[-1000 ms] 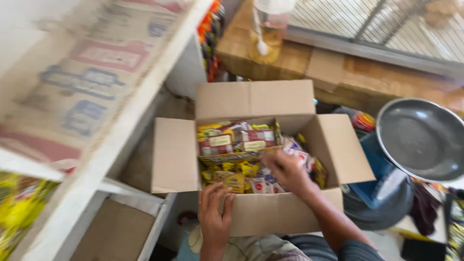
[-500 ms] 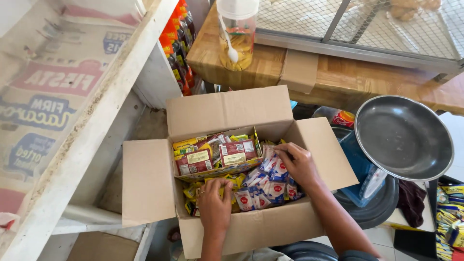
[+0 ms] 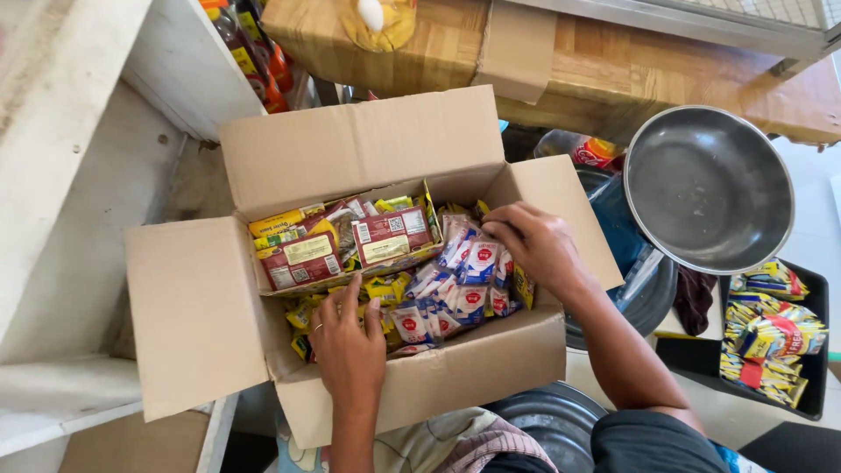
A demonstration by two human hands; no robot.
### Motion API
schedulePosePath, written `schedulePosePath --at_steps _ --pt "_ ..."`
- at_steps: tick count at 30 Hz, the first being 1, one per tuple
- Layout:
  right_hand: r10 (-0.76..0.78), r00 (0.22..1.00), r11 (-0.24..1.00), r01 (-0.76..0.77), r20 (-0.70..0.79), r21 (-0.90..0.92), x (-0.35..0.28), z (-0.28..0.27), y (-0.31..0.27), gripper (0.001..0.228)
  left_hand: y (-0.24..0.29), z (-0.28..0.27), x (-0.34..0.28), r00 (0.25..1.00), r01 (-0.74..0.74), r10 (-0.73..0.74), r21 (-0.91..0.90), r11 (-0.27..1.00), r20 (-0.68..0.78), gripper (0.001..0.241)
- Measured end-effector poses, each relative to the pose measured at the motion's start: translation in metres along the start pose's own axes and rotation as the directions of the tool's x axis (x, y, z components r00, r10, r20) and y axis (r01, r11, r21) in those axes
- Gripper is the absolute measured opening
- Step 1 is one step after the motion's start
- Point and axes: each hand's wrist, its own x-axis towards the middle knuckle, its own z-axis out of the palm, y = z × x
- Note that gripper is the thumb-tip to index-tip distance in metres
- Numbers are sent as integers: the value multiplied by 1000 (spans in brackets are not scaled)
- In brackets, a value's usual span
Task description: The person is taking small packets of seasoning or condiments from a cardboard box and placing them neatly on a grocery store shelf.
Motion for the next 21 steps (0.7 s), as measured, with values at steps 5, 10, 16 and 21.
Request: schedulePosePath --at_steps 5,10,16,21 --pt "-13 927 976 94 375 -197 1 32 60 14 1 2 3 999 5 -3 -43 999 36 33" --pt "77 829 899 181 553 -398 -2 69 95 16 3 1 6 996 51 -44 -101 994 74 34" --pt "148 771 805 269 619 -528 -2 78 92 25 5 1 8 995 43 -39 -38 998 96 31" --pt "97 750 822 310 654 -477 -25 77 116 18 7 1 12 993 25 -22 -23 999 114 30"
